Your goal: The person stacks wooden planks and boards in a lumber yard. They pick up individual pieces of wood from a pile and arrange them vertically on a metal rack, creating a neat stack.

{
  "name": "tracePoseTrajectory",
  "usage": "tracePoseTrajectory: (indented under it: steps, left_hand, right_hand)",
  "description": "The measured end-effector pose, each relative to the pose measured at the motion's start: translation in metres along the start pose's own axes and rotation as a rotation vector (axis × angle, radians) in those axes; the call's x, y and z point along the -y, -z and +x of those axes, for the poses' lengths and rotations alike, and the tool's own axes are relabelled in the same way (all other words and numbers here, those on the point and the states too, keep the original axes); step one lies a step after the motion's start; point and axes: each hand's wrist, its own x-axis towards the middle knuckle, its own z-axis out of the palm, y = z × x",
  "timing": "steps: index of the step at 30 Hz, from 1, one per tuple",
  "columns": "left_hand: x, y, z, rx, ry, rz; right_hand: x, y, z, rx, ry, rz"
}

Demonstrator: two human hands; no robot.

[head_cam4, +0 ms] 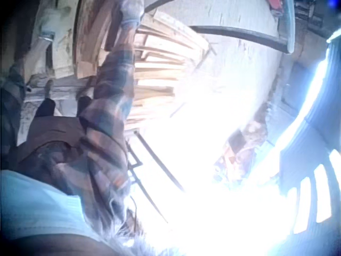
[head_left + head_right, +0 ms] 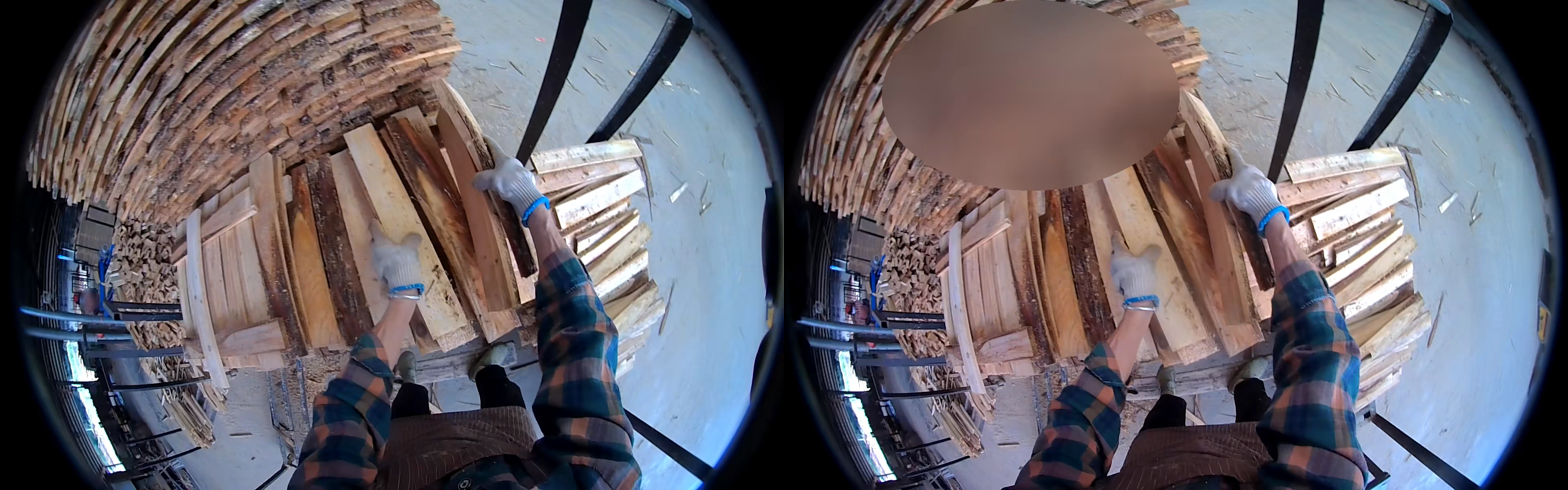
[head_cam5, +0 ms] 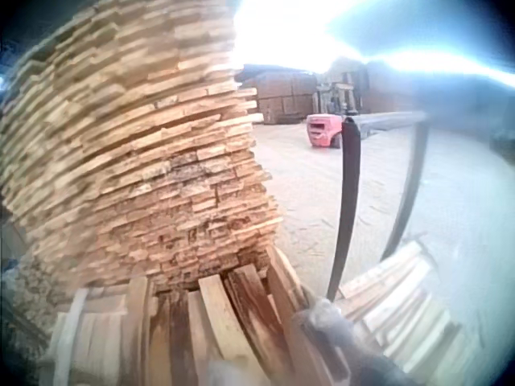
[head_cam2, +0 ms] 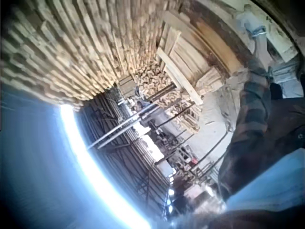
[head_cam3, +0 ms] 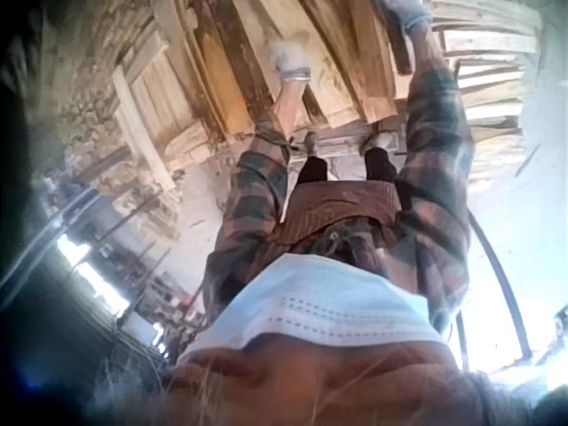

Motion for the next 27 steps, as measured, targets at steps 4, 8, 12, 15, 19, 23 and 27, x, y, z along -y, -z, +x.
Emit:
tracePoseTrajectory:
  steps: [4, 8, 12, 15, 19, 23, 27]
  left_hand:
    - [-0.011, 0.011, 0.025, 0.036, 0.302, -0.407]
    - [-0.056, 0.013, 0.025, 0.245, 0.272, -0.102]
    - [0.018, -0.028, 0.047, 0.358, 0.21, -0.529]
    - [0.076, -0.039, 0.068, 0.277, 0.231, -0.669]
    - [0.019, -0.026, 0.05, 0.393, 0.322, -0.661]
    - [-0.014, 0.048, 0.03, 0.458, 0.415, -0.87]
    - [0.019, 0.161, 0.024, 0.493, 0.362, -0.958]
  right_hand:
    - [-0.032, 0.015, -0.007, 0.023, -0.084, 0.047]
    - [-0.075, 0.009, -0.011, 0.013, -0.127, -0.15]
    - [-0.055, 0.008, -0.024, 0.006, -0.103, -0.233]
    - [-0.02, -0.02, -0.023, 0.086, -0.081, -0.264]
    - [-0.038, -0.003, -0.017, 0.105, -0.149, -0.178]
    - [-0.009, 0.002, -0.017, 0.108, -0.174, -0.307]
    - [0.0, -0.01, -0.02, -0.018, -0.207, -0.541]
